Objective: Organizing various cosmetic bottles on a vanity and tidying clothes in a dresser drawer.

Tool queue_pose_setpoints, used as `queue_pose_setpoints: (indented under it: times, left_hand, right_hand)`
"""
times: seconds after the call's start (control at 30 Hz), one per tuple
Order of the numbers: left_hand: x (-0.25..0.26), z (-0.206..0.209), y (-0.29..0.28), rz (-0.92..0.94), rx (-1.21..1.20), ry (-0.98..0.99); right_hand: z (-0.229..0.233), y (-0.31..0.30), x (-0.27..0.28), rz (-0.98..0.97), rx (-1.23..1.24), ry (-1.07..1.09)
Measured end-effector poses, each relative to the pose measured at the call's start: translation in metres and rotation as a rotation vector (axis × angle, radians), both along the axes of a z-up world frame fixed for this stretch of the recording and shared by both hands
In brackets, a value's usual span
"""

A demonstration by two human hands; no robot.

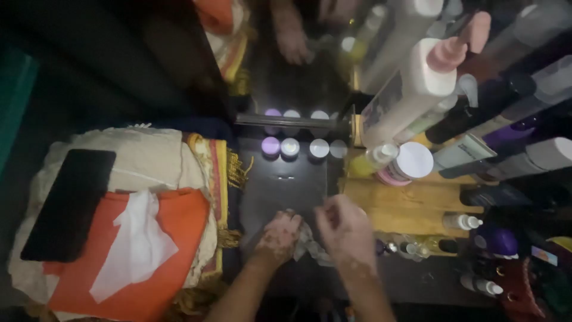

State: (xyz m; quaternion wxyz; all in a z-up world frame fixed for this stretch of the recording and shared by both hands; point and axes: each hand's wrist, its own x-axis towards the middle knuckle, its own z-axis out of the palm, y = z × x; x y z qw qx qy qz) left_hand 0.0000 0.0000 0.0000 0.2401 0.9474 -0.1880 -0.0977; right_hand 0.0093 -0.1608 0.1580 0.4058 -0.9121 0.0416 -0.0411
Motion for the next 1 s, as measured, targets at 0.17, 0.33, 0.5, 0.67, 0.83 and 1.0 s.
queue_pose_setpoints:
  times: [0.17, 0.33, 0.5, 0.67, 0.83, 1.0]
  left_hand:
    - [0.016, 0.022, 0.022, 0.196, -0.208, -0.028]
    - [0.048, 0.047, 0.061, 0.555, -0.634, 0.241]
    - [0.073, 0.037, 0.088, 0.860, -1.232, 0.485]
    - [0.059, 0.088, 0.094, 0.625, -1.588, 0.449]
    - [0.049, 0.110, 0.098, 0.500, -1.709, 0.383]
    - [0.047, 0.127, 0.100, 0.391, -1.810, 0.424]
  right_hand:
    - [-0.050, 0.020, 0.032, 0.170, 0.045, -0.062]
    - [-0.098, 0.040, 0.090, 0.182, 0.061, -0.062]
    - [-0.129, 0.078, 0.141, 0.241, -0.205, -0.290]
    - [-0.132, 0.114, 0.149, 0.112, -0.273, -0.176]
    - [-0.139, 0.132, 0.146, 0.010, -0.338, -0.049]
    - [-0.169, 0.119, 0.146, 0.064, -0.302, -0.072]
